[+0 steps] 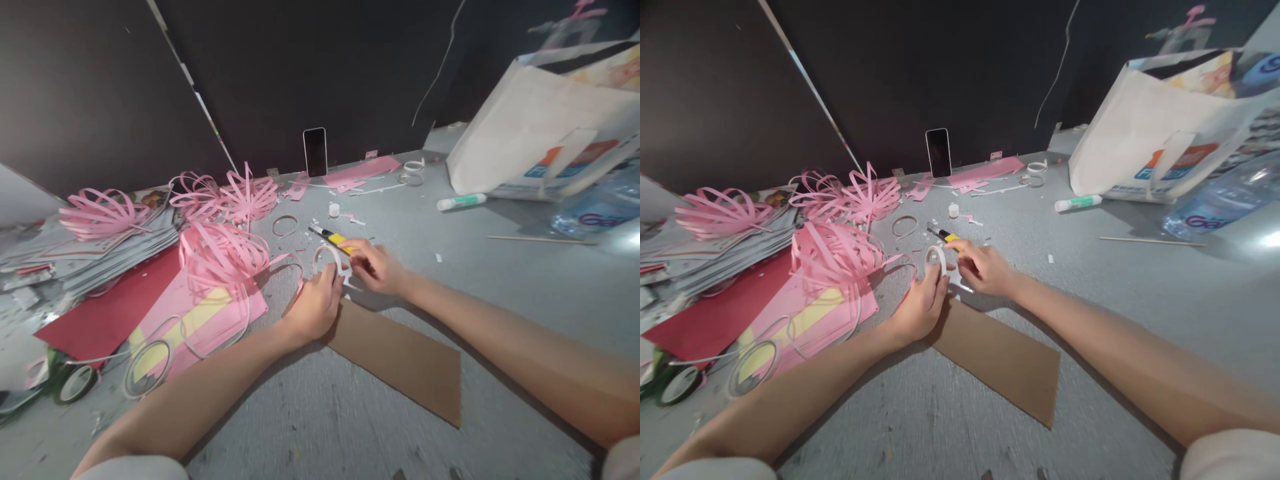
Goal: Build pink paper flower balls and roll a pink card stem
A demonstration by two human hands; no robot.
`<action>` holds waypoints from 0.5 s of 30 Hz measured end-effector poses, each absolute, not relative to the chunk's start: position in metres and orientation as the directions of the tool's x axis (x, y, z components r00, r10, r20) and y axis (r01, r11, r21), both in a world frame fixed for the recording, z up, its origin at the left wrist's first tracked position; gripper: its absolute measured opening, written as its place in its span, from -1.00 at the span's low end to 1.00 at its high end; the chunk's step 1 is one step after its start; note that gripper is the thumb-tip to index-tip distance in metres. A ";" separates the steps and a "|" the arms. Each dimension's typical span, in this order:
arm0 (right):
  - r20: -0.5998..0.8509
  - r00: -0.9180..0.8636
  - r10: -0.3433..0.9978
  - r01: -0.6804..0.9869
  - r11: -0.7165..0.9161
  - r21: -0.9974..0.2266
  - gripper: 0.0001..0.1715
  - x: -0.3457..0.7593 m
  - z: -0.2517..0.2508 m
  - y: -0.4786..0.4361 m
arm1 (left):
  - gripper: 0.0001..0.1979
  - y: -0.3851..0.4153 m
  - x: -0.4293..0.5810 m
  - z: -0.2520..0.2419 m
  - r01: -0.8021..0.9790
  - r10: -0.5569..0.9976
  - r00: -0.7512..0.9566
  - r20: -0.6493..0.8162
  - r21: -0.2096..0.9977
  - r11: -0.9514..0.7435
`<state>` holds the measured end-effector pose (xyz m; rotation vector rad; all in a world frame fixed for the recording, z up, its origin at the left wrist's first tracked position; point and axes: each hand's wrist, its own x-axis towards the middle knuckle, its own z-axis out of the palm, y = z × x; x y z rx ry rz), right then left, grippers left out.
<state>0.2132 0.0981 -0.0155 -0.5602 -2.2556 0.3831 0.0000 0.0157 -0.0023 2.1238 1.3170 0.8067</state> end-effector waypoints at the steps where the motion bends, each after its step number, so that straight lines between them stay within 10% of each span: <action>1: 0.629 -0.622 0.467 0.242 0.878 -0.413 -0.56 0.213 -0.014 0.097 | -0.73 0.017 0.000 -0.005 0.630 0.925 0.317 0.208 0.683 -0.370; 15: 0.609 -0.674 0.419 0.286 0.907 -0.309 -0.75 0.212 -0.017 0.102 | -0.78 0.025 0.001 -0.011 0.664 0.943 0.302 0.139 0.679 -0.313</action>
